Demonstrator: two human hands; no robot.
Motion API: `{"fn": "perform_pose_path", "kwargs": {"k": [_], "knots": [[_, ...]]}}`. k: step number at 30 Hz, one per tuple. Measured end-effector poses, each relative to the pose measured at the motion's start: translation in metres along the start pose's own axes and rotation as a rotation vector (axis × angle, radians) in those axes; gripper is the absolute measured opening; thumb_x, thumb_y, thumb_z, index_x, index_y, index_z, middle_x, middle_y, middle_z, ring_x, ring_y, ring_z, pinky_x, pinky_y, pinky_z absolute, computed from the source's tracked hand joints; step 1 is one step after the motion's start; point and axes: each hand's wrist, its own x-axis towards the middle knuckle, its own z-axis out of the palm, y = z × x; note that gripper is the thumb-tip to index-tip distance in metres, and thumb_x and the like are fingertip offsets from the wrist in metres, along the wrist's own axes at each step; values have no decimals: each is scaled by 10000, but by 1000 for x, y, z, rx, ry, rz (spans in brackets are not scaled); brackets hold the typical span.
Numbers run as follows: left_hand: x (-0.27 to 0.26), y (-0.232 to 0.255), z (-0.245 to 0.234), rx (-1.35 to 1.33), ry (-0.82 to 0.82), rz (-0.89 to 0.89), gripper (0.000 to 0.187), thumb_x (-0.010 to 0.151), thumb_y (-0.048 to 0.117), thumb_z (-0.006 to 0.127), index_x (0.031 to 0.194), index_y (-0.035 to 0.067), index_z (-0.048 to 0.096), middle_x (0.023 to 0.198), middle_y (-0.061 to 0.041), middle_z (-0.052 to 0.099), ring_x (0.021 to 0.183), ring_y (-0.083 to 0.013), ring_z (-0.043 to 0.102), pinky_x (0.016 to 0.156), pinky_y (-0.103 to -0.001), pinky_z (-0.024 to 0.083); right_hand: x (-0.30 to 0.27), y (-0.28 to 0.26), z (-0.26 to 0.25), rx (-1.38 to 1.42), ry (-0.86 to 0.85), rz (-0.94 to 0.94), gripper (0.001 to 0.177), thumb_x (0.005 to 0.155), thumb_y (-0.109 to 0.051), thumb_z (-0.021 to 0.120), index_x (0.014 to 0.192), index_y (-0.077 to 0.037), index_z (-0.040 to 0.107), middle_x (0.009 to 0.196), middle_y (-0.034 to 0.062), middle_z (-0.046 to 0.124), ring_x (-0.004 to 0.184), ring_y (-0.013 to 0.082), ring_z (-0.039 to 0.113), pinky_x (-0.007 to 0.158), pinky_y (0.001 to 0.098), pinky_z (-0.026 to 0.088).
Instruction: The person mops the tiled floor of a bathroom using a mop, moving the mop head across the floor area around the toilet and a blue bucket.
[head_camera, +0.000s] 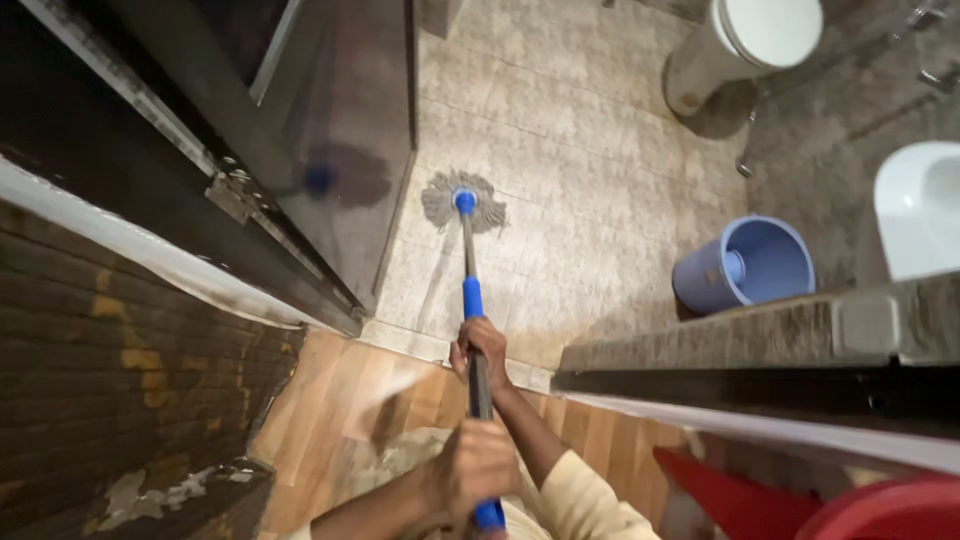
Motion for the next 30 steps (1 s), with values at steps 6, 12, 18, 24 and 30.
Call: {"fn": "perform_pose_path", "kwargs": {"k": [6,12,18,24,30], "knots": [[-62,-11,1,70,-79,-164,337,827,398,612,754,79,530,728,-86,543,669,-318,580,666,-419,464,-22,33,11,206,-258,165,144,790,-99,616,692,-110,511,651,33,527,638,241,564,702,371,425],[-52,65,-45,-22,-41,-257,335,848,379,599,763,62,530,713,-81,530,647,-294,565,658,-425,425,-11,-71,23,-42,-223,161,178,820,-72,621,713,-119,488,632,-18,555,659,202,584,832,379,433],[-67,78,-28,-89,-93,-119,282,865,312,611,744,66,547,687,-59,538,620,-251,575,617,-396,427,-35,-149,38,47,-8,389,201,818,-73,661,702,-99,499,651,48,494,604,249,559,670,401,416],[-81,63,-36,-108,-83,-16,274,851,309,612,738,69,543,684,-57,531,616,-250,577,608,-384,448,-41,-95,52,-156,81,-8,226,724,-9,693,704,-104,488,670,62,530,654,260,571,720,384,449],[-90,12,-38,-5,-38,-111,333,785,379,639,694,97,486,644,-57,485,605,-296,551,605,-411,436,-27,-20,50,-76,-111,78,236,665,14,706,675,-88,494,639,55,522,625,247,573,636,362,453]]}}
